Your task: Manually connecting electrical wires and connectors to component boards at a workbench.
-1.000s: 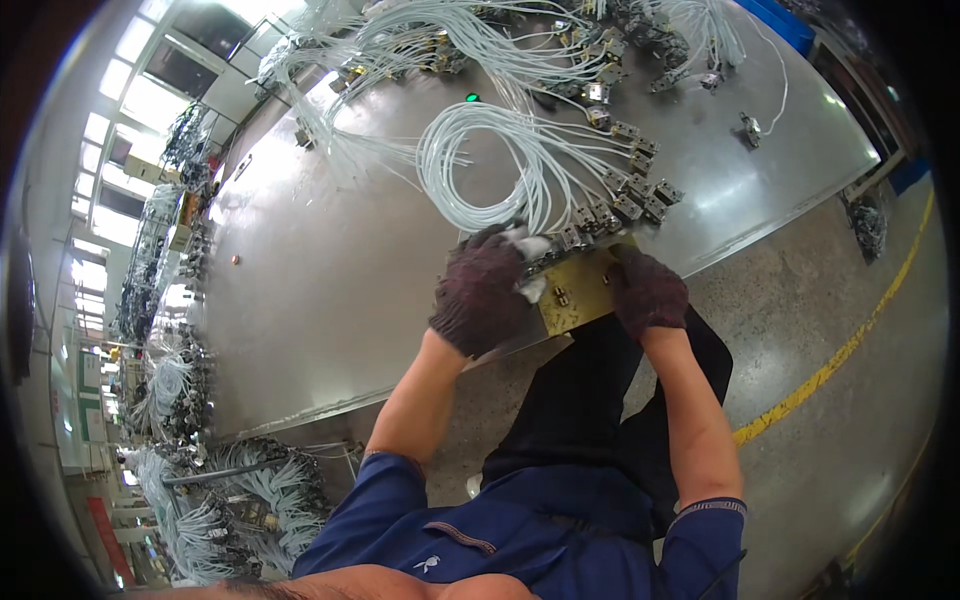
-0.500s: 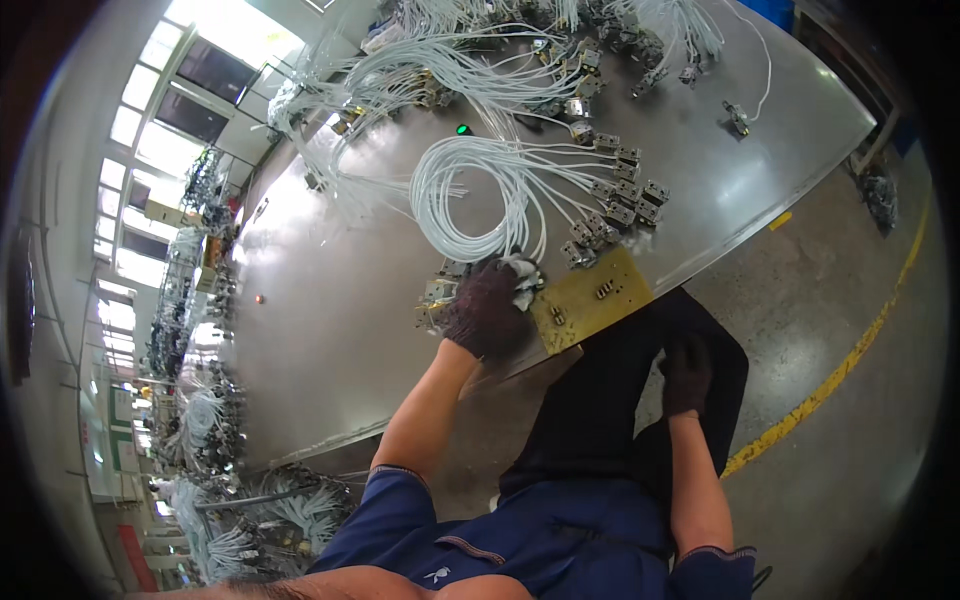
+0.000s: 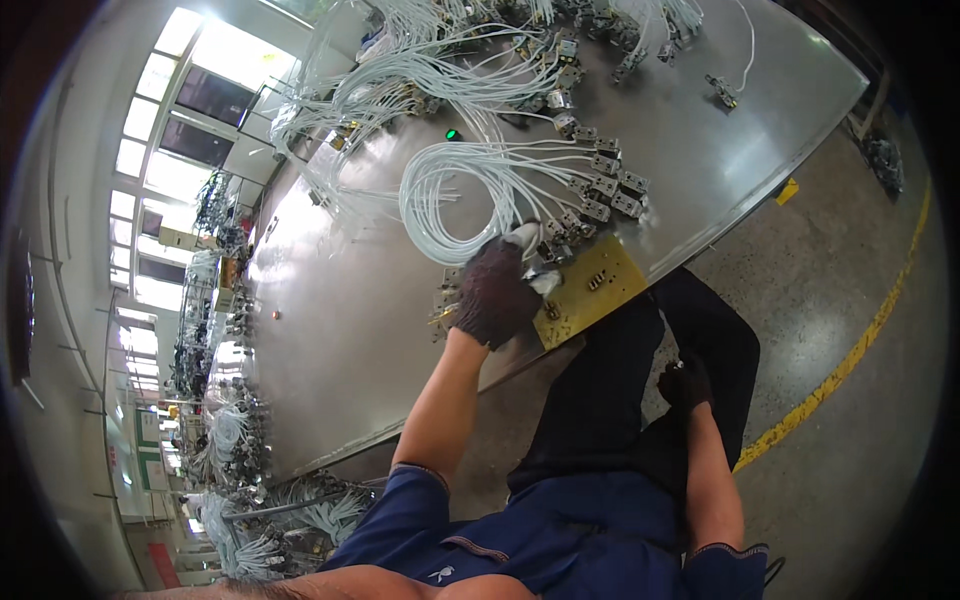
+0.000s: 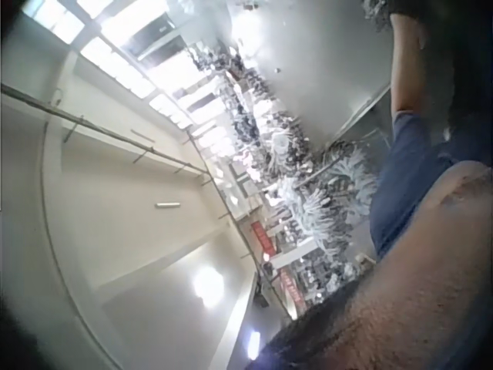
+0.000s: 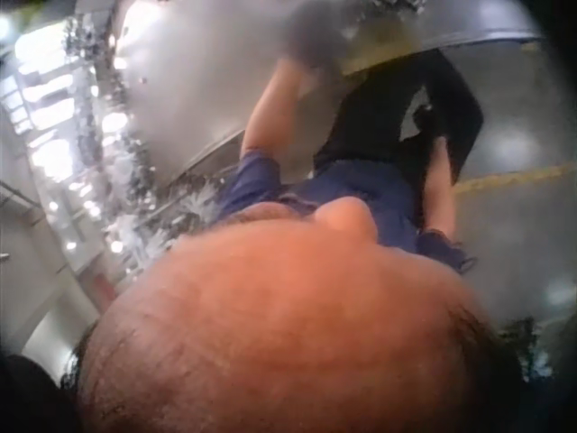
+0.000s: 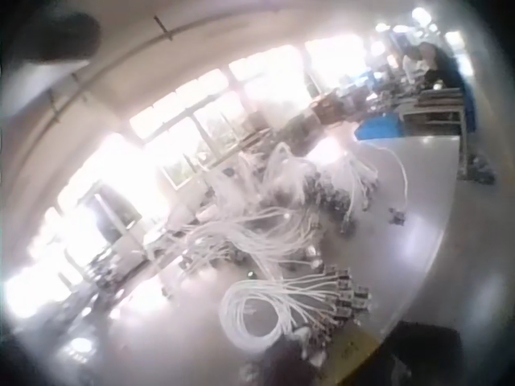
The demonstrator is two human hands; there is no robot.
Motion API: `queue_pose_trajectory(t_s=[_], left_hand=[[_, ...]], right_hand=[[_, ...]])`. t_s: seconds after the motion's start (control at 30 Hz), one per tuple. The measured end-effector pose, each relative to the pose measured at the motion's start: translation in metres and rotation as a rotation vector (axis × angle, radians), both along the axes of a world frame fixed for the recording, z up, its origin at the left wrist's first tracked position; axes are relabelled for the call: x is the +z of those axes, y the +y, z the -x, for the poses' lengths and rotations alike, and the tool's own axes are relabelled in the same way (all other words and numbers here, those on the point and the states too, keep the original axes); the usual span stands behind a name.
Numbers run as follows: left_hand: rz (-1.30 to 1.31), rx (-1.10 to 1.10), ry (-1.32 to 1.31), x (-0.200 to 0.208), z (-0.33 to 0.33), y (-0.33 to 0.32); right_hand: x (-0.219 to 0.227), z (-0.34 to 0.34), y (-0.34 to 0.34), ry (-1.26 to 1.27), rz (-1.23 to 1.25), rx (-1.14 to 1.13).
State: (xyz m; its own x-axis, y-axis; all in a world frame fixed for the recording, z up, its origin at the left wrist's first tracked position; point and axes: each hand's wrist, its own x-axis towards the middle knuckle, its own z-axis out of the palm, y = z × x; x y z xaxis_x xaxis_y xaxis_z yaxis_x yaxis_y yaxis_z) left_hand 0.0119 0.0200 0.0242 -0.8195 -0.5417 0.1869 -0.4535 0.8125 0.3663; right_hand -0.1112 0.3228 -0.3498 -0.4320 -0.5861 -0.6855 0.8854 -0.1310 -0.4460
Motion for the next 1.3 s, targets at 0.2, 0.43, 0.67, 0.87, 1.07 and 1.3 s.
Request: queue_pose_trajectory(t_s=[0.2,0.43,0.67,0.87,1.07,1.3], left_hand=[[-0.003,0.038,-0.128,-0.022,0.031,0.006],[-0.177,0.015,-0.057,-0.022,0.009,-0.006],[-0.431,0.023,-0.164,-0.002,-0.040,-0.023],[-0.208,-0.067,-0.097,-0.018,-0.043,-0.016],[-0.260,-0.024,-0.002,-0.028,-0.042,-0.013],[-0.717,-0.022,0.344,-0.046,-0.060,-0.019]], right_hand=[[0.046,0.000,-0.008,0.103,-0.162,0.034],[0.017,-0.001,0.007,0.042,-0.101,0.083],[0.023,0.003,0.012,0.120,-0.159,0.111],[0.065,0.002,0.007,0.942,-0.361,0.477],[0.092,0.008,0.001,0.294,-0.217,0.094],[0.072,-0.006,0.005,0.632,-0.312,0.246]])
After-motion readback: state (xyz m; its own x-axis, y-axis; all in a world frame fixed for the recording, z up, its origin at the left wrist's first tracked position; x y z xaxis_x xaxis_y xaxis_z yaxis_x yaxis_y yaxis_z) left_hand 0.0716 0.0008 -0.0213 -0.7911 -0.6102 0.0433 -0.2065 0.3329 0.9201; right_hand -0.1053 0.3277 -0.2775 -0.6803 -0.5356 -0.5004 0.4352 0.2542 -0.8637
